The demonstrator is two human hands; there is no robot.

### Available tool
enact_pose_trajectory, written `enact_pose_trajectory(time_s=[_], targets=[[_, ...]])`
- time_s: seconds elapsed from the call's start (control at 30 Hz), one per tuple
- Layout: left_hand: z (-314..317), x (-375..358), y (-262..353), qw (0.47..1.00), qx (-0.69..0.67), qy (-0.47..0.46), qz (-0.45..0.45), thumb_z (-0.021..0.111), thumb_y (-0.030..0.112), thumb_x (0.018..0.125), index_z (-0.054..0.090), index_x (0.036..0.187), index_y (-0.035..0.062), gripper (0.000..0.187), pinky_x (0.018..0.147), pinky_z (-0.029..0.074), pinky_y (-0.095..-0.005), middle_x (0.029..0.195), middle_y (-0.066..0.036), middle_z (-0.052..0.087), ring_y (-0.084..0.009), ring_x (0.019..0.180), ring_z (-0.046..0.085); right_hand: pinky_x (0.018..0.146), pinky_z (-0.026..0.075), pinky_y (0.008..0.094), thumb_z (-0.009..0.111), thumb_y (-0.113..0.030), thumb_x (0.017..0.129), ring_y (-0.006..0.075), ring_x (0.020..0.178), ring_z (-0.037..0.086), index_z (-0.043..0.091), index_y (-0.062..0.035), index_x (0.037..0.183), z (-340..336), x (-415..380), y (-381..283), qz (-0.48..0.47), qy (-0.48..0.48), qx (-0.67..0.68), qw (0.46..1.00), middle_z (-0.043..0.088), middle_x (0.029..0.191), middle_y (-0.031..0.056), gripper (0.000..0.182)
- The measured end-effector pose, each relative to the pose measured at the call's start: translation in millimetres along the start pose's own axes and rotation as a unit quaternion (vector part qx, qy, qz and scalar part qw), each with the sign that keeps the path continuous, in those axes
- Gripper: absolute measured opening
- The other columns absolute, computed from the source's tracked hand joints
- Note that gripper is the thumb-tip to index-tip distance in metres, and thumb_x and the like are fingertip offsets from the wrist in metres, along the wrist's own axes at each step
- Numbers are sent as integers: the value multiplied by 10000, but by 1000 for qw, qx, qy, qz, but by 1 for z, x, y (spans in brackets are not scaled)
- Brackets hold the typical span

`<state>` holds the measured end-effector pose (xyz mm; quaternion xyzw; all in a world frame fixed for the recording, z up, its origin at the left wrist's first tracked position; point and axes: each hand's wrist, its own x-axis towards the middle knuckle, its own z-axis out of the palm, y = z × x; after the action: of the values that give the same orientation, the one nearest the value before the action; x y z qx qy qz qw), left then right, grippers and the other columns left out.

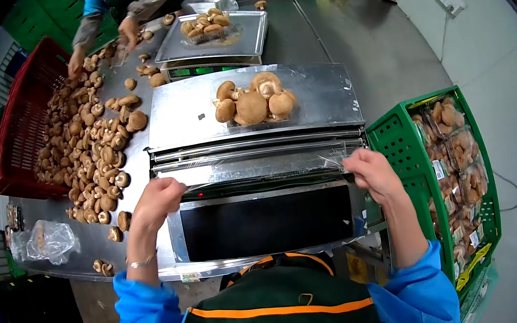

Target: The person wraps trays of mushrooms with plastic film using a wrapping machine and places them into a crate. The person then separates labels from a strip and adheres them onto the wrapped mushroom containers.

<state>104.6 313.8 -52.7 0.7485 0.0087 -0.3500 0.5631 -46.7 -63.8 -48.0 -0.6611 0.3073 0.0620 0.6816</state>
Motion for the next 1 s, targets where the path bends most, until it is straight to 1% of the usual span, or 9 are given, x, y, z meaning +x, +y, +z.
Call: enact_pose_trajectory(time_s=[0.13, 0.2, 0.3, 0.33, 0.37, 0.4, 0.47, 0.63, 1.0], targets=[[-14, -54, -39, 811, -522, -257, -62, 512, 223, 853, 381, 577, 98, 330, 276, 222, -208, 529, 13, 336, -70, 377, 324, 344, 243, 164, 500, -111, 847, 51, 458, 308, 417, -106, 657, -15, -42, -5, 180, -266, 428, 845, 354, 604, -27, 208], [-5, -56, 8, 750, -503, -392, 172, 473, 356, 884, 398, 577, 90, 413, 335, 402, -247, 554, -11, 351, -172, 404, 407, 397, 277, 184, 455, -112, 858, 61, 476, 336, 402, -116, 647, -14, -50, -33, 77, -390, 472, 787, 369, 614, -18, 218], [-4, 21, 101, 750, -507, -182, 384, 385, 277, 913, 580, 821, 34, 324, 933, 341, -395, 1049, -172, 495, -258, 955, 519, 567, 384, 255, 380, -71, 857, 82, 545, 416, 373, -127, 601, -12, 31, -120, -181, -450, 436, 758, 368, 587, -16, 262], [-1, 37, 139, 806, -485, -8, 340, 380, 221, 912, 642, 876, 0, 345, 1054, 277, -409, 1195, -221, 513, -280, 1135, 489, 644, 438, 265, 441, -60, 833, 122, 689, 512, 439, -85, 625, -3, 75, -143, -260, -313, 418, 812, 490, 654, 47, 210], [-12, 97, 143, 779, -401, -139, 462, 413, 187, 889, 620, 856, -53, 318, 1046, 290, -394, 1171, -228, 528, -284, 1134, 489, 754, 460, 274, 483, -36, 798, 204, 819, 567, 520, -27, 703, 41, 87, -169, -263, -95, 409, 869, 592, 833, 140, 102], [-8, 155, 136, 816, -308, -55, 487, 382, 247, 898, 628, 807, 20, 347, 907, 395, -284, 1021, -171, 622, -208, 978, 573, 836, 451, 308, 484, -29, 788, 269, 913, 576, 564, 7, 787, 41, 149, -159, -275, -159, 431, 845, 611, 941, 183, 88], [21, 214, 114, 900, 20, 109, 421, 354, 291, 911, 657, 867, 33, 401, 861, 424, -290, 1025, -140, 628, -232, 942, 591, 798, 466, 293, 439, -31, 793, 221, 831, 612, 608, -33, 734, 68, 203, -124, -515, 80, -146, 841, 643, 848, 127, 180], [37, 216, 89, 932, 120, -115, 322, 379, 252, 887, 652, 912, 9, 367, 973, 340, -328, 1216, -154, 530, -273, 1241, 380, 723, 483, 295, 499, -238, 830, 226, 925, 606, 671, -41, 935, 65, 218, -99, -184, -157, -264, 934, 649, 966, 123, 281], [24, 84, 94, 943, 13, -312, 111, 245, 545, 907, 346, 1230, 23, 621, 420, 523, -238, 1116, -184, 470, -189, 669, 627, 349, 501, 237, 394, -492, 895, 163, 725, 601, 358, -46, 1287, 47, 83, -92, 26, -253, -43, 966, 574, 943, 156, 595]])
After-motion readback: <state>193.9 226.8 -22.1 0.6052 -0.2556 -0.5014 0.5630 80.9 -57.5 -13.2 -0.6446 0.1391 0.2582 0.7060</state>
